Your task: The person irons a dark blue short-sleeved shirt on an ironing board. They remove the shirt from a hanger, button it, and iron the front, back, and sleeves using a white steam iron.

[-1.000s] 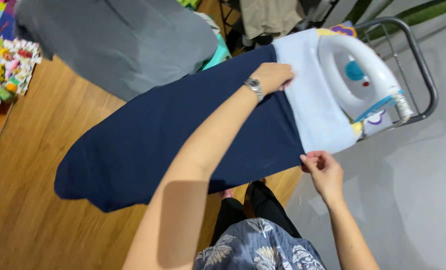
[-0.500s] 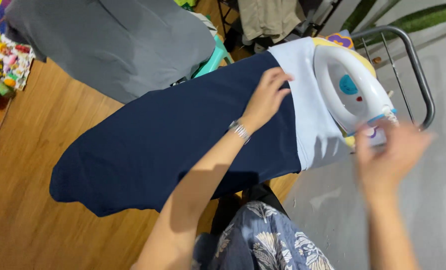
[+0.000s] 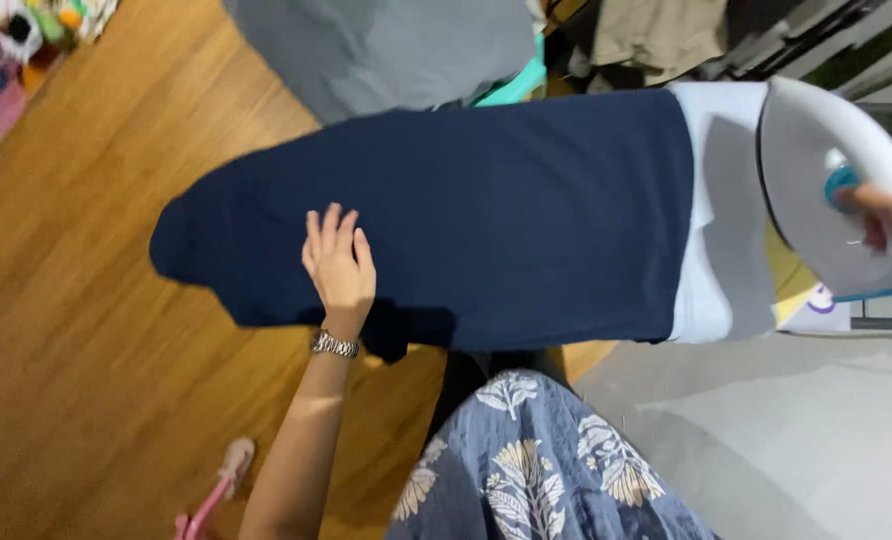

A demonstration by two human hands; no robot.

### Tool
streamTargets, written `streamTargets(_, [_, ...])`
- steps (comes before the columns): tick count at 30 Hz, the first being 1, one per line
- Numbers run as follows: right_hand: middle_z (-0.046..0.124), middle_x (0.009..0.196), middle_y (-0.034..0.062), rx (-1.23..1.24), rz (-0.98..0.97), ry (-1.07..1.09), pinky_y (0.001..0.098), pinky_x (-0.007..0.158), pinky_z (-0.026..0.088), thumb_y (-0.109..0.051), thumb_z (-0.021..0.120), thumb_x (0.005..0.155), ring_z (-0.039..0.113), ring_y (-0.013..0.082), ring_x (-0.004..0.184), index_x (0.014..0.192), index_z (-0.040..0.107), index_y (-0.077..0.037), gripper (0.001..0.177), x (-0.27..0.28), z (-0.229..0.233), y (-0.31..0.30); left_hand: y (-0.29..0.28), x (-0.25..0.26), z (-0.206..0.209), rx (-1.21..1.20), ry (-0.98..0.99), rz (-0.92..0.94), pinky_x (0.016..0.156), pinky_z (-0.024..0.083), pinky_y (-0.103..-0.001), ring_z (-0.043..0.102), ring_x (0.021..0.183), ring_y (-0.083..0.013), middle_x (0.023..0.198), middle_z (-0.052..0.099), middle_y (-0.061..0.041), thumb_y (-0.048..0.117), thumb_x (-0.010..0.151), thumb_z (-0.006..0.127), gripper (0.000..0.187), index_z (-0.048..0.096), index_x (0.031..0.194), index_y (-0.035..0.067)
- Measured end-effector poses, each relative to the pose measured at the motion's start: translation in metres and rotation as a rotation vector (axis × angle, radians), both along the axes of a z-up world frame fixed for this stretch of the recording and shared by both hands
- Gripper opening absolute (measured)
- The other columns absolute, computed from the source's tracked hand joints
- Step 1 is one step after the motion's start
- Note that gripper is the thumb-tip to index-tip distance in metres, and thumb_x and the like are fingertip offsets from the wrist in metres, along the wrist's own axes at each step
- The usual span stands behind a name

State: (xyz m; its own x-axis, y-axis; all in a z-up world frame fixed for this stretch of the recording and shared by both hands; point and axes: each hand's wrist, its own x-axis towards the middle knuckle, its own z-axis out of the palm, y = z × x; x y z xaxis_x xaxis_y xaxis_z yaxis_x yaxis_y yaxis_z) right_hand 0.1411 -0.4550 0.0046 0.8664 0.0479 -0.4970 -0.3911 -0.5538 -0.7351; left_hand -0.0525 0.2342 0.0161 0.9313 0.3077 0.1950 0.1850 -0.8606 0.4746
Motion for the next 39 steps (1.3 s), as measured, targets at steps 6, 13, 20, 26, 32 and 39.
streamTargets(6, [0.074,0.076,0.0185,-0.480,0.577,0.016,0.0433,0.060,0.059,-0.039,0.078,0.083,0.074,0.0278,0.059,0.122,0.075,-0.011,0.048,-0.046,0.141,0.229,0.025,-0.043,-0.013,0.095,0.300,0.198,0.121,0.010,-0.056,0.012,0.153,-0.0422,0.168,0.023,-0.015,0.039,0.108,0.039,0.058,0.039,0.158,0.010])
streamTargets(13, [0.079,0.087,0.0176,-0.778,1.201,0.008,0.0444,0.083,0.060,-0.064,0.065,0.076,0.076,0.0355,0.085,0.127,0.072,-0.027,0.063,-0.048,0.092,0.238,0.050,-0.049,-0.036,0.128,0.331,0.301,0.127,0.010,-0.056,0.015,0.159,-0.0313,0.173,0.020,-0.005,0.039,0.110,0.037,0.061,0.030,0.165,0.012])
streamTargets(20, [0.077,0.068,0.0145,-0.649,1.324,0.026,0.0423,0.071,0.062,-0.071,0.065,0.074,0.079,0.0314,0.066,0.114,0.077,-0.025,0.062,-0.034,0.080,0.236,0.115,-0.078,-0.081,0.143,0.045,0.776,0.121,0.015,-0.059,0.017,0.154,-0.0409,0.169,0.019,-0.013,0.041,0.110,0.056,0.064,0.038,0.161,0.007])
streamTargets(26, [0.070,0.067,0.0198,-0.497,1.339,-0.164,0.0473,0.071,0.059,-0.071,0.053,0.085,0.072,0.0390,0.071,0.122,0.075,-0.016,0.070,-0.088,0.116,0.376,0.113,-0.088,-0.049,-0.231,0.028,1.142,0.095,0.052,-0.048,0.067,0.111,-0.0426,0.121,0.069,-0.025,0.049,0.104,0.062,0.052,0.052,0.130,0.005])
streamTargets(32, [0.074,0.060,0.0225,-0.749,1.175,0.079,0.0461,0.067,0.062,-0.068,0.060,0.075,0.078,0.0375,0.063,0.129,0.071,-0.019,0.074,-0.036,0.086,0.251,0.132,-0.097,-0.030,-0.174,-0.046,1.053,0.084,0.052,-0.048,0.068,0.100,-0.0432,0.111,0.072,-0.024,0.038,0.104,0.061,0.039,0.060,0.129,0.008])
streamTargets(39, [0.071,0.055,0.0208,-0.604,1.299,-0.034,0.0450,0.060,0.060,-0.065,0.061,0.077,0.073,0.0347,0.054,0.122,0.074,-0.023,0.062,-0.040,0.078,0.279,0.157,-0.113,-0.068,-0.220,-0.384,0.853,0.091,0.053,-0.040,0.070,0.102,-0.0317,0.112,0.074,-0.020,0.023,0.101,0.070,0.030,0.065,0.119,0.000])
